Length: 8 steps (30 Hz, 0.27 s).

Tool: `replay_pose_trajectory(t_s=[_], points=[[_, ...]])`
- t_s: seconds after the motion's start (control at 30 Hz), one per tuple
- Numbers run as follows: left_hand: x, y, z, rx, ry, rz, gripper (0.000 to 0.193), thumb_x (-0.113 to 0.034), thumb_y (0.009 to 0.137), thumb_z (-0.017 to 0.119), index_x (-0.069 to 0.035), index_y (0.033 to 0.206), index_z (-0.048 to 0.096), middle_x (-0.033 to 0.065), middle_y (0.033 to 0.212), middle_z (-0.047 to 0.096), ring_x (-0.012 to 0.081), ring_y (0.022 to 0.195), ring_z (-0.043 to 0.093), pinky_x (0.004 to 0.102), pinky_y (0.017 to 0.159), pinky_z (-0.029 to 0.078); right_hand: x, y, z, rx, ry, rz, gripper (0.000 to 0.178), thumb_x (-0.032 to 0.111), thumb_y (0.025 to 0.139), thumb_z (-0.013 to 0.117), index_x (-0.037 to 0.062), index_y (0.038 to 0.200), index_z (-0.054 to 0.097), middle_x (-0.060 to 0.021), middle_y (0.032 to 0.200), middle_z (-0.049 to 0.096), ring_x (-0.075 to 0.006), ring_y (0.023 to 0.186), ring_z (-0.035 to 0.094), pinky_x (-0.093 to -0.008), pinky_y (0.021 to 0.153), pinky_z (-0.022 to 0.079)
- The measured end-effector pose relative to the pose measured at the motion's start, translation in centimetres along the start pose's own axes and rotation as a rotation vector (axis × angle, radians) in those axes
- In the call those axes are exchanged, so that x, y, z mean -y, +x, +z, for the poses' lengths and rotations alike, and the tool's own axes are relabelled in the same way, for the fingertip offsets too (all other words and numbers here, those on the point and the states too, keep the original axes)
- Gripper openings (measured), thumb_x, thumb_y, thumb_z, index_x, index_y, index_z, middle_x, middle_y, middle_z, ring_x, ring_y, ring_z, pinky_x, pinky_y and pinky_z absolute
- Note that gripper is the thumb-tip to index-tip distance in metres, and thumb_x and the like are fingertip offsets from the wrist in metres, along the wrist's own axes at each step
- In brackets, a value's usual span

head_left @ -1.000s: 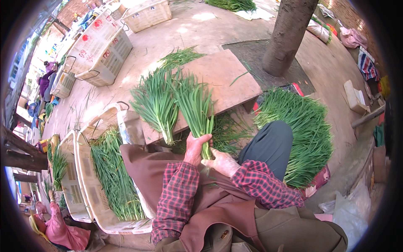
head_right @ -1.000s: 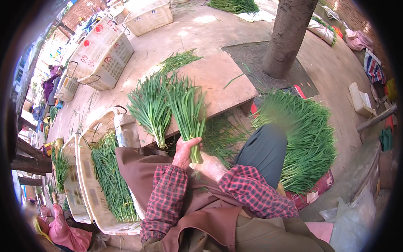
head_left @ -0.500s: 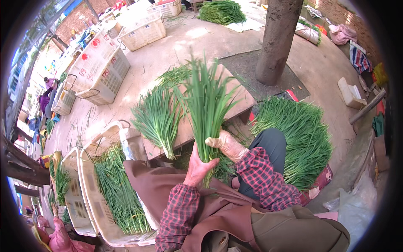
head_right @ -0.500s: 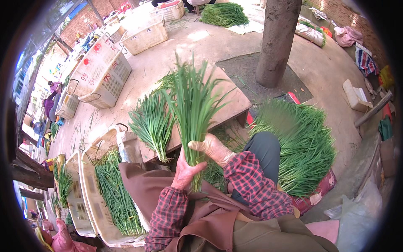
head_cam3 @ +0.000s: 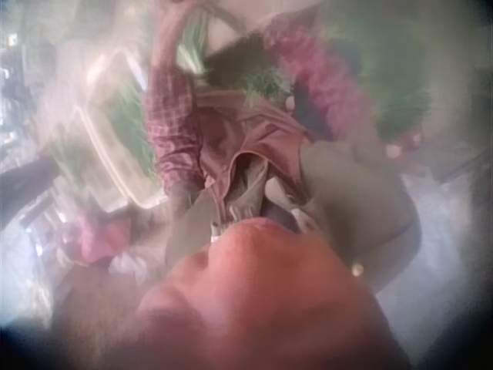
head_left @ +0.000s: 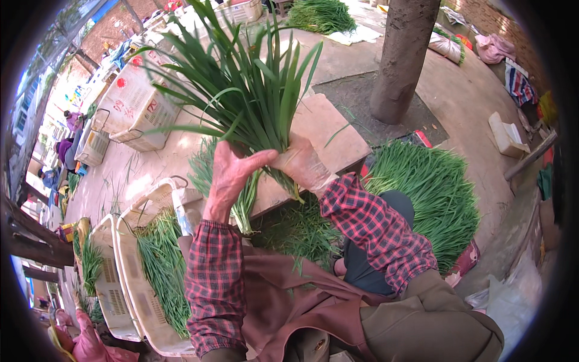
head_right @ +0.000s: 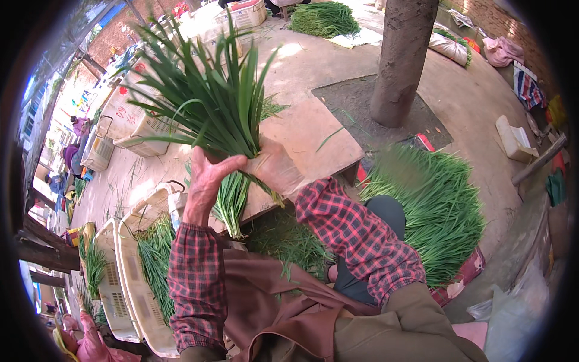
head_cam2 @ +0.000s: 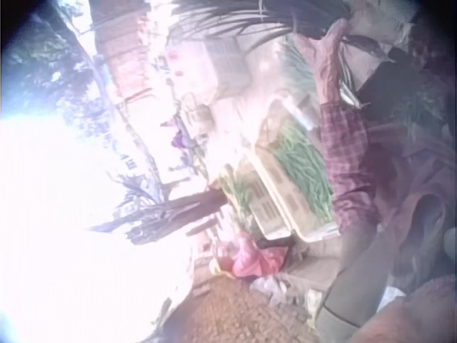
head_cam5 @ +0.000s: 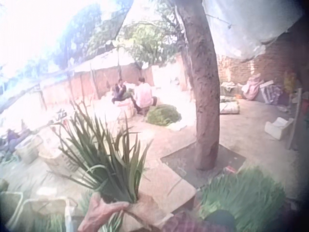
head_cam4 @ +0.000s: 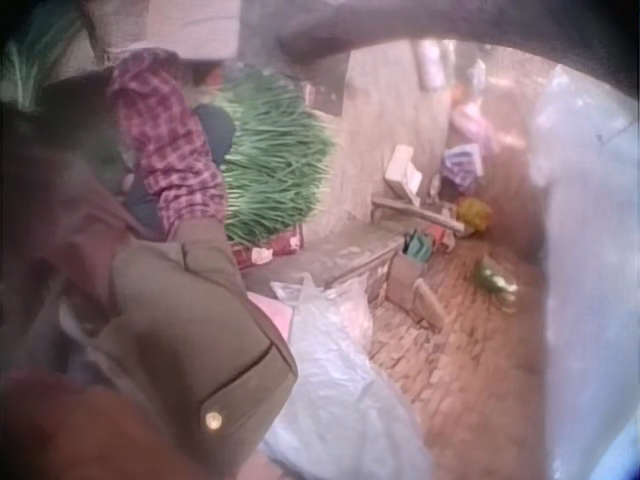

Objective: The person sorts bunches of long green vegetables by hand, removing loose leaves and aligning the stalks before placing them into a white crate.

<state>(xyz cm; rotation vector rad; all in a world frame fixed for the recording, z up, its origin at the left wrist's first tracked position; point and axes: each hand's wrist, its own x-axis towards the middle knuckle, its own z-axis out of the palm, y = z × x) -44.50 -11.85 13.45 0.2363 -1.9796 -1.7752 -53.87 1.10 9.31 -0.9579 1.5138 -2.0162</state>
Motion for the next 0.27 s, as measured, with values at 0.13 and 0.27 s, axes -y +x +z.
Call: replay_pose_trajectory(t_s=[0.13,0.27], points=[[-1.1,2.8,0.6,0.075,-0.031,-0.057,0.053,-0.004,0.072,0.084,0.003,0.119,0.060,0.0100,0.109,0.069,0.0173,0.092,0.067,0.0319,0.086,0.054,-1.5,3.1,-1.4,0.022,-0.243,-0.033,0.048,0.014,0.080,0.078,0.0044,0.124,0.063,-0.0106,0.115,0.070,-0.0151,0.107,0.063,-0.0305,0.091,0.051],[5.7,4.2,0.7,0.108,0.163,-0.040,0.065,-0.028,0.079,0.082,-0.003,0.133,0.056,0.0075,0.121,0.066,0.0193,0.101,0.062,0.0308,0.097,0.046,-4.0,4.2,-3.3,0.264,-0.534,0.270,0.059,0.020,0.079,0.077,0.0084,0.134,0.058,-0.0145,0.121,0.068,-0.0271,0.113,0.065,-0.0366,0.099,0.048]])
